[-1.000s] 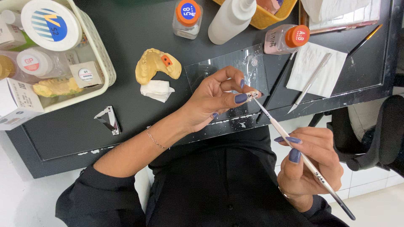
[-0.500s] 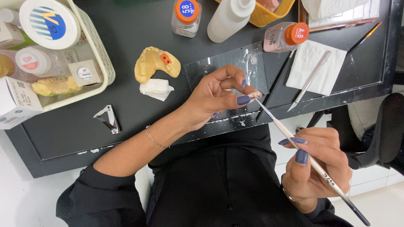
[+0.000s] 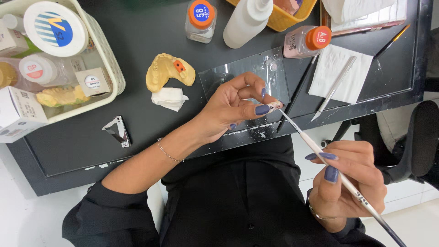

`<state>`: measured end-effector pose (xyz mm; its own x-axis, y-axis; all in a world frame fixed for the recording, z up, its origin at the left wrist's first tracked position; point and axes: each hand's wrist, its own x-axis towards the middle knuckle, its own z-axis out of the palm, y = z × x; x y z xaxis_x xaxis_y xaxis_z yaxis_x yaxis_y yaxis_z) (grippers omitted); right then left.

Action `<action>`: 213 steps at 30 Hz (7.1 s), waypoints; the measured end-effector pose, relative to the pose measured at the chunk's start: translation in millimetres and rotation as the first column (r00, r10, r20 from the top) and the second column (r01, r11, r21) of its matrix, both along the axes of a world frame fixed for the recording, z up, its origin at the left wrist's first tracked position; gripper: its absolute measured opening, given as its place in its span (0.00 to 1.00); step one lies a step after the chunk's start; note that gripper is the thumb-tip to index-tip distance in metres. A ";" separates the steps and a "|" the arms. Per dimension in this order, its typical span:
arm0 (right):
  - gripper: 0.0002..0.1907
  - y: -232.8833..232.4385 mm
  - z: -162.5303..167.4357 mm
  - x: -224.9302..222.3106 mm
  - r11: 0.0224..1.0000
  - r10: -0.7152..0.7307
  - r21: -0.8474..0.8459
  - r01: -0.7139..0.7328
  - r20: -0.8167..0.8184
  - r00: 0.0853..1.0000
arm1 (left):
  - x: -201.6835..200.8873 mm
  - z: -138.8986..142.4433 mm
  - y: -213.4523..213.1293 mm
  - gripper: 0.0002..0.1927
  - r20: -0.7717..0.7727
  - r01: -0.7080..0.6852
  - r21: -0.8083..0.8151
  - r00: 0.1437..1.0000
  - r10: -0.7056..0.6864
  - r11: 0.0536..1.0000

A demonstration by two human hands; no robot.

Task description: The person holds a denture tooth assembly in one hand and uses a fine brush to apply white ceramic paste onto the teeth, dipping and adding material repeatedly. They then pick up the yellow plaster dental model and press the denture onto it to check the fit, then continue shaping the material with the brush.

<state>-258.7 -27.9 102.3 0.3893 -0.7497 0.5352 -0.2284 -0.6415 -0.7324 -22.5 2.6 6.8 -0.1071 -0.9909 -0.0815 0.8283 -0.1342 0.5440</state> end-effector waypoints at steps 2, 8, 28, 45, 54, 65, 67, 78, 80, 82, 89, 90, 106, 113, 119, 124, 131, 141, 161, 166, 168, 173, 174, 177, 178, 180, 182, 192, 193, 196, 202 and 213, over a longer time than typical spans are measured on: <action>0.07 1.5 1.6 -1.2 1.000 0.013 0.010 -0.013 -0.042 0.999 | 0.5 -1.2 -1.4 0.19 0.005 -0.002 -0.037 1.000 0.002 0.999; 0.06 -1.5 -1.1 1.0 1.000 -0.016 0.006 0.016 0.025 1.000 | -0.2 -2.4 -0.7 0.20 0.003 -0.011 -0.028 1.000 0.011 1.000; 0.07 -3.6 -2.9 6.2 1.000 0.009 -0.027 -0.008 0.013 1.000 | 0.0 -1.0 0.2 0.19 -0.009 0.007 -0.028 1.000 -0.007 1.000; 0.05 -3.6 -19.0 6.3 0.994 0.041 -0.100 -0.042 -0.011 0.999 | -2.8 -1.1 -0.4 0.07 -0.045 0.012 0.011 0.999 -0.011 1.000; 0.06 -0.2 -18.1 12.4 0.998 -0.069 0.014 0.068 0.119 0.990 | 0.7 2.0 -3.0 0.08 -0.029 0.000 -0.002 1.000 0.000 1.000; 0.04 -42.3 -22.0 0.3 0.977 -0.211 -0.063 0.202 -0.354 0.911 | 0.0 -4.1 -4.7 0.10 -0.063 0.075 0.001 0.995 -0.074 0.997; 0.03 -44.5 -21.9 3.5 0.975 -0.220 -0.077 0.208 -0.440 0.870 | 0.2 -5.5 -4.5 0.11 -0.083 0.076 0.012 0.994 -0.075 0.997; 0.04 -24.8 -19.9 22.3 0.997 -0.003 0.068 0.034 -0.408 0.913 | 23.3 -8.7 -2.2 0.13 -0.177 -0.064 -0.017 0.982 0.060 0.998; 0.05 -24.5 -18.6 25.2 0.997 0.011 0.078 0.025 -0.435 0.901 | 26.3 -10.0 -2.6 0.13 -0.171 -0.085 0.004 0.982 0.084 0.996; 0.06 -24.8 -17.2 26.9 0.997 0.026 0.074 0.010 -0.463 0.886 | 27.5 -11.4 -3.4 0.14 -0.168 -0.090 0.003 0.982 0.089 0.996; 0.07 -24.0 -18.6 28.3 0.997 -0.023 0.051 0.049 -0.423 0.906 | 24.3 -12.4 -5.7 0.12 -0.121 -0.089 -0.017 0.989 0.086 0.996; 0.07 -24.6 -20.0 29.0 0.997 -0.038 0.050 0.064 -0.401 0.915 | 24.6 -12.2 -5.9 0.12 -0.120 -0.091 -0.024 0.989 0.088 0.996; 0.13 -30.3 -24.9 29.6 0.983 0.086 0.180 -0.036 -0.275 0.958 | 24.4 -14.2 -5.2 0.12 -0.118 -0.036 0.041 0.992 0.041 0.998; 0.09 -59.7 -57.2 5.0 0.988 0.086 -0.099 -0.115 -0.255 0.963 | 28.3 -17.0 -5.3 0.13 -0.106 -0.007 0.015 0.994 0.008 1.000; 0.12 -68.7 -103.1 2.6 0.989 0.120 -0.092 -0.116 0.033 0.992 | 30.0 -17.7 -4.6 0.12 -0.148 0.070 0.062 0.987 -0.061 0.996; 0.19 -68.6 -110.0 8.2 0.989 0.145 -0.025 -0.143 0.189 0.971 | 30.9 -18.6 -5.1 0.14 -0.113 0.134 0.065 0.985 -0.126 0.989; 0.15 -69.7 -78.6 20.8 0.977 0.132 -0.131 -0.169 -0.251 0.959 | 35.6 -18.3 -3.6 0.16 -0.159 0.177 0.067 0.973 -0.164 0.982; 0.07 -69.6 -72.8 24.5 0.965 0.221 -0.091 -0.245 -0.219 0.950 | 37.6 -16.9 1.8 0.15 -0.241 0.174 0.078 0.959 -0.150 0.982; 0.14 -61.1 -99.8 -2.9 0.915 -0.388 -0.141 0.379 -0.040 0.921 | 36.6 -13.7 2.6 0.10 -0.220 0.152 0.122 0.968 -0.122 0.981; 0.11 -65.0 -96.2 -15.7 0.912 -0.404 -0.090 0.400 -0.041 0.914 | 36.6 -15.4 3.2 0.10 -0.227 0.148 0.131 0.967 -0.116 0.980; 0.08 -65.4 -96.1 -17.8 0.908 -0.407 -0.155 0.390 -0.101 0.908 | 38.0 -16.5 4.0 0.11 -0.216 0.141 0.122 0.970 -0.112 0.982; 0.06 -62.1 -91.7 -20.2 0.914 -0.406 -0.078 0.398 -0.162 0.900 | 39.4 -17.6 5.3 0.12 -0.218 0.130 0.119 0.971 -0.102 0.984; 0.07 -61.1 -89.2 -20.6 0.908 -0.419 -0.095 0.408 -0.207 0.884 | 39.4 -17.6 5.1 0.11 -0.220 0.128 0.119 0.970 -0.100 0.985; 0.09 -58.0 -80.8 -20.1 0.911 -0.411 -0.134 0.389 -0.239 0.880 | 39.7 -17.1 5.1 0.12 -0.213 0.133 0.103 0.971 -0.109 0.986; 0.08 -57.6 -77.8 -19.7 0.918 -0.396 -0.141 0.371 -0.263 0.880 | 39.7 -17.0 5.0 0.12 -0.217 0.134 0.101 0.970 -0.110 0.986; 0.07 -56.3 -72.6 -18.8 0.929 -0.368 -0.153 0.336 -0.312 0.876 | 39.7 -16.8 5.0 0.12 -0.224 0.137 0.096 0.968 -0.113 0.986; 0.07 -55.5 -69.7 -18.1 0.944 -0.331 -0.122 0.307 -0.323 0.887 | 39.3 -16.8 3.9 0.12 -0.219 0.137 0.101 0.969 -0.112 0.985; 0.03 -48.5 -83.3 -19.3 0.932 -0.358 -0.062 0.357 -0.303 0.883 | 38.0 -16.7 3.8 0.11 -0.204 0.133 0.101 0.973 -0.110 0.986; 0.04 -48.7 -84.0 -19.4 0.926 -0.370 -0.032 0.377 -0.283 0.885 | 37.6 -16.9 4.1 0.11 -0.210 0.134 0.102 0.971 -0.111 0.986; 0.06 -51.2 -83.6 -17.7 0.919 -0.383 -0.011 0.395 -0.273 0.883 | 37.4 -17.9 3.6 0.11 -0.217 0.134 0.095 0.970 -0.111 0.986; 0.08 -51.7 -77.5 -11.5 0.939 -0.338 -0.037 0.342 -0.278 0.899 | 34.3 -15.7 3.4 0.08 -0.226 0.150 0.112 0.966 -0.122 0.982; 0.08 -54.5 -63.6 0.2 0.944 -0.324 -0.114 0.311 -0.508 0.798 | 28.4 -9.7 1.0 0.09 -0.154 0.126 0.148 0.983 -0.103 0.981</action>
